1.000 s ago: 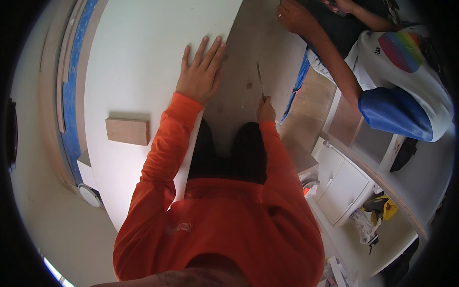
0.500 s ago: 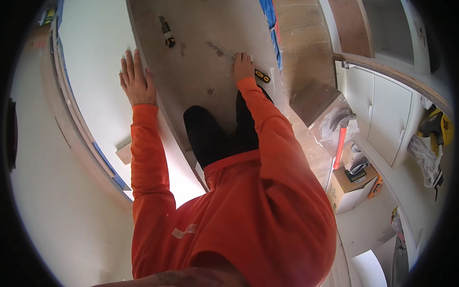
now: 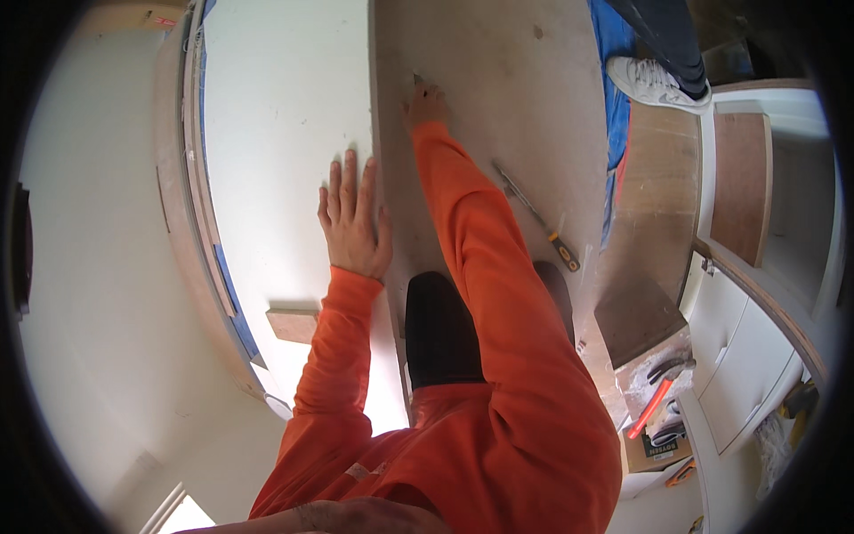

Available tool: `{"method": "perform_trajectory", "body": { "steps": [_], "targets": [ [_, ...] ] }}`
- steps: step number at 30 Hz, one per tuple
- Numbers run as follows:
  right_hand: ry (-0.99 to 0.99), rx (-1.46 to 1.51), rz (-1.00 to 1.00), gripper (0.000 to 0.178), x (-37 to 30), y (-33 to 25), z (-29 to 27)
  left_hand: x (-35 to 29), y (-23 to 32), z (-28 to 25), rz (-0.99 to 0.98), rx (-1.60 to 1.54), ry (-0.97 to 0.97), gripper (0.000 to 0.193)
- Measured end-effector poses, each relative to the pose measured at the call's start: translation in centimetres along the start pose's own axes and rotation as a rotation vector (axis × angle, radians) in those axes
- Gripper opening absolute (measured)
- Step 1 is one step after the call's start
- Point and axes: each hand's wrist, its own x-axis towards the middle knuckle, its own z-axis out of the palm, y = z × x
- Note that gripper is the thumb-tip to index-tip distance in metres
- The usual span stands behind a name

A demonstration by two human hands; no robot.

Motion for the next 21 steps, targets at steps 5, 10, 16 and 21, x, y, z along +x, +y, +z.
{"method": "perform_trajectory", "body": {
  "steps": [5, 10, 16, 21],
  "targets": [
    [-0.213, -0.134, 0.028, 0.051, 2.3, 1.3, 2.4, -0.1, -0.4, -0.1, -0.001, -0.056, -0.004, 0.066],
    [-0.038, 0.338, 0.043, 0.038, 6.1, 6.6, -2.4, 0.1, -1.3, 0.1, 0.0, -0.135, 0.024, 0.066],
    [-0.033, 0.608, -0.234, 0.021, 9.4, -2.8, -18.7, -0.2, -1.7, -0.1, 0.002, -0.21, 0.071, 0.064],
    [0.1, 0.222, -0.691, 0.015, 10.9, -5.3, -20.3, -0.4, -2.2, -0.2, 0.017, -0.303, 0.112, 0.058]
  ]
}}
